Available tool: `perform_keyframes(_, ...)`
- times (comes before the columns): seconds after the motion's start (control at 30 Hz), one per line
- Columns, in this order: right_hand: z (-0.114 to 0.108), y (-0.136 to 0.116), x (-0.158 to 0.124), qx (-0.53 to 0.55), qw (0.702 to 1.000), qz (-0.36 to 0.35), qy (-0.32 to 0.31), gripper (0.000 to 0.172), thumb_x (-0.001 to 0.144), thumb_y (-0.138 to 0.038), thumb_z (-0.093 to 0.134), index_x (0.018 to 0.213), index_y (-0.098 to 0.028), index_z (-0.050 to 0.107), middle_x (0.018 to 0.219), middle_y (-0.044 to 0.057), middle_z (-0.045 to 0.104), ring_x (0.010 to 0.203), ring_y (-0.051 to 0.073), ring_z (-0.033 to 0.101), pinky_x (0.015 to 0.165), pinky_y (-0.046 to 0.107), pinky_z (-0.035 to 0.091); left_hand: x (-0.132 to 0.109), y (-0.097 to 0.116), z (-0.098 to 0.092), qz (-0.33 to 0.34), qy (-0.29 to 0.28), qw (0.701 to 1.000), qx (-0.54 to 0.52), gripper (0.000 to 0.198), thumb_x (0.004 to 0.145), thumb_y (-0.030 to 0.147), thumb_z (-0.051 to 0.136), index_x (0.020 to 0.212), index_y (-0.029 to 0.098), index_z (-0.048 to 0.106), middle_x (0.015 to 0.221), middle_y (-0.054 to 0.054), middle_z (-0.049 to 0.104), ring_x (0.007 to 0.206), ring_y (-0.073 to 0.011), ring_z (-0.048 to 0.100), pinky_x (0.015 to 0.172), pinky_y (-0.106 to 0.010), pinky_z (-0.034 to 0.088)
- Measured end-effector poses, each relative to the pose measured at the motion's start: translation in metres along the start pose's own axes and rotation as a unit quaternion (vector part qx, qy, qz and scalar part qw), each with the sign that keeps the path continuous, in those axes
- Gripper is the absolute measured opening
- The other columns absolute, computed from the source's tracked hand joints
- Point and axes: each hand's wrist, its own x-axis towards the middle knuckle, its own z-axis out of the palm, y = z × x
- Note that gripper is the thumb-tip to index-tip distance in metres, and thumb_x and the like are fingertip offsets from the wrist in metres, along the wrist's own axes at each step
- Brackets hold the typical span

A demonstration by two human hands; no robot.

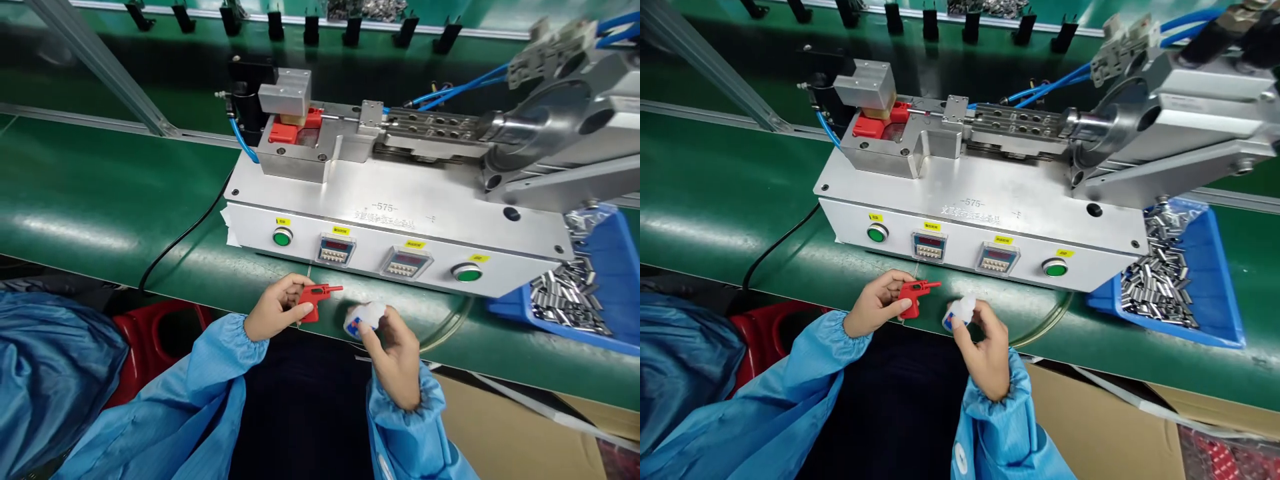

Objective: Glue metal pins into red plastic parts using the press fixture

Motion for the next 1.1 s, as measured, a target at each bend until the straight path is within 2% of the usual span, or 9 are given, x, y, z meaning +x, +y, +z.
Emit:
perform_keyframes(0.1,0.004,-0.006,-0.006,-0.010,0.999,0.022,-0.035,0.027,0.101,-0.046,0.061,0.102,-0.020,0.070,0.073,0.001,0.063,0.063,0.017,0.056,0.059,0.027,0.048,-0.001,0.000,-0.001,0.012,0.008,1.000,-0.006,0.040,0.089,0.047,0.080,0.113,0.019,0.064,0.091,-0.006,0.079,0.071,-0.0168,0.074,0.061,-0.024,0.060)
perform_keyframes(0.23,0.009,-0.007,-0.004,-0.031,0.997,0.013,-0.063,0.025,0.099,-0.043,0.061,0.097,-0.020,0.070,0.064,-0.002,0.053,0.055,0.014,0.045,0.054,0.026,0.040,-0.002,0.000,-0.001,0.025,0.013,0.999,-0.019,0.038,0.090,0.044,0.080,0.114,0.020,0.064,0.094,-0.005,0.080,0.069,-0.0153,0.073,0.058,-0.021,0.058)
perform_keyframes(0.43,0.011,-0.005,-0.003,-0.040,0.997,0.036,-0.059,0.025,0.099,-0.044,0.061,0.096,-0.020,0.069,0.063,-0.003,0.051,0.053,0.014,0.044,0.051,0.027,0.037,-0.001,-0.001,-0.003,0.026,0.014,1.000,-0.003,0.037,0.090,0.044,0.080,0.114,0.018,0.066,0.092,-0.007,0.079,0.071,-0.0165,0.074,0.066,-0.026,0.063)
perform_keyframes(0.87,0.013,-0.005,-0.002,-0.044,0.997,0.021,-0.058,0.019,0.097,-0.038,0.062,0.095,-0.020,0.068,0.062,-0.003,0.052,0.053,0.013,0.044,0.052,0.027,0.037,-0.003,-0.004,-0.004,0.045,0.012,0.999,0.003,0.036,0.092,0.042,0.079,0.116,0.019,0.067,0.090,-0.005,0.076,0.067,-0.0142,0.069,0.064,-0.024,0.060)
perform_keyframes(1.1,0.013,-0.009,-0.002,-0.035,0.997,0.038,-0.049,0.023,0.098,-0.041,0.061,0.095,-0.020,0.068,0.062,-0.003,0.051,0.051,0.013,0.042,0.051,0.027,0.037,-0.003,-0.007,-0.003,0.080,0.029,0.995,0.056,0.032,0.094,0.040,0.077,0.116,0.019,0.067,0.087,-0.004,0.073,0.072,-0.0161,0.068,0.065,-0.026,0.056)
